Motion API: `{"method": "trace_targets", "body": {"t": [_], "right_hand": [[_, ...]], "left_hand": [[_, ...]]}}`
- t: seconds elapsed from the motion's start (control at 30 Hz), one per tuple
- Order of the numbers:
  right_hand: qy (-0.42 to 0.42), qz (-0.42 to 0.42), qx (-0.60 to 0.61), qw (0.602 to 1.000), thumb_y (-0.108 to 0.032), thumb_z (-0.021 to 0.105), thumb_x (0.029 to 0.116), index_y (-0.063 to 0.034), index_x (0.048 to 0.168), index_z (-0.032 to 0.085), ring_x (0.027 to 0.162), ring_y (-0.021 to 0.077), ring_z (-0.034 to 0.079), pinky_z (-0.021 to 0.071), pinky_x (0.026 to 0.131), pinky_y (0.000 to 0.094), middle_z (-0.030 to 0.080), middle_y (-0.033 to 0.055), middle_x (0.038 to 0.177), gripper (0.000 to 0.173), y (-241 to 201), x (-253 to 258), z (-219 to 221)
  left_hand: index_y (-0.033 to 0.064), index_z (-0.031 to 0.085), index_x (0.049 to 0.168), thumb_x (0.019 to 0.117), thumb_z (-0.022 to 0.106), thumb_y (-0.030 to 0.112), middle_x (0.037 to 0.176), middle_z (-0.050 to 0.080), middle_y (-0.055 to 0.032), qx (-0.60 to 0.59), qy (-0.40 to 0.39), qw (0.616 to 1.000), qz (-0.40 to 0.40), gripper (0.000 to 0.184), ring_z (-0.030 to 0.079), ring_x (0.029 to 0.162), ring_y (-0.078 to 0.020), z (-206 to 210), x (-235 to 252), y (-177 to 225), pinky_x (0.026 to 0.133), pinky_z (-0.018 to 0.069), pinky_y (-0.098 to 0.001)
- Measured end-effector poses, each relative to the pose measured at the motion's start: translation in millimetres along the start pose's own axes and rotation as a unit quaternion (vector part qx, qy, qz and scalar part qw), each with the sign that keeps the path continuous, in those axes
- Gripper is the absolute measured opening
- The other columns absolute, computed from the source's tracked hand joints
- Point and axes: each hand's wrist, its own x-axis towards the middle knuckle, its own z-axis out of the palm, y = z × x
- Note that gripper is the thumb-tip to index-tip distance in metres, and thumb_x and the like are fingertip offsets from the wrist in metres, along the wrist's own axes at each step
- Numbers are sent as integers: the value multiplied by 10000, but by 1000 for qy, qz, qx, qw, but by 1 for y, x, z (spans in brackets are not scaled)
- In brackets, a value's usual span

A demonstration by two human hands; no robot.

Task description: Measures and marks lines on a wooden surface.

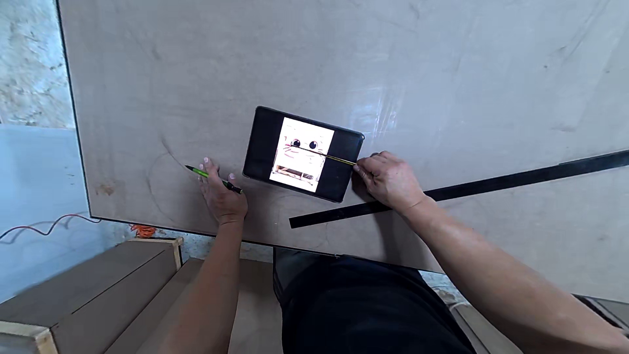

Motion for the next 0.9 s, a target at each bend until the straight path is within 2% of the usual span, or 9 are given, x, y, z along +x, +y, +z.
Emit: {"method": "trace_targets", "body": {"t": [0.2,0.9], "right_hand": [[1,0,3,1000,-246,532,1057,-95,1001,748,973,262,709,563,866,409,748,73,931,270,-1,0,0],[3,12,-2,1000,-270,528,1062,-102,994,744,951,268,708,564,834,427,742,71,909,282,-1,1,3]], "left_hand": [[27,436,1497,1087,418,332,1593,449,-149,5,6,1000,4,511,328,1539,-280,0,0,-1,1282,205,-438],[15,453,1483,1084,429,342,1599,441,-148,10,4,1000,2,516,337,1535,-275,1,1,-1,1283,208,-429]]}}
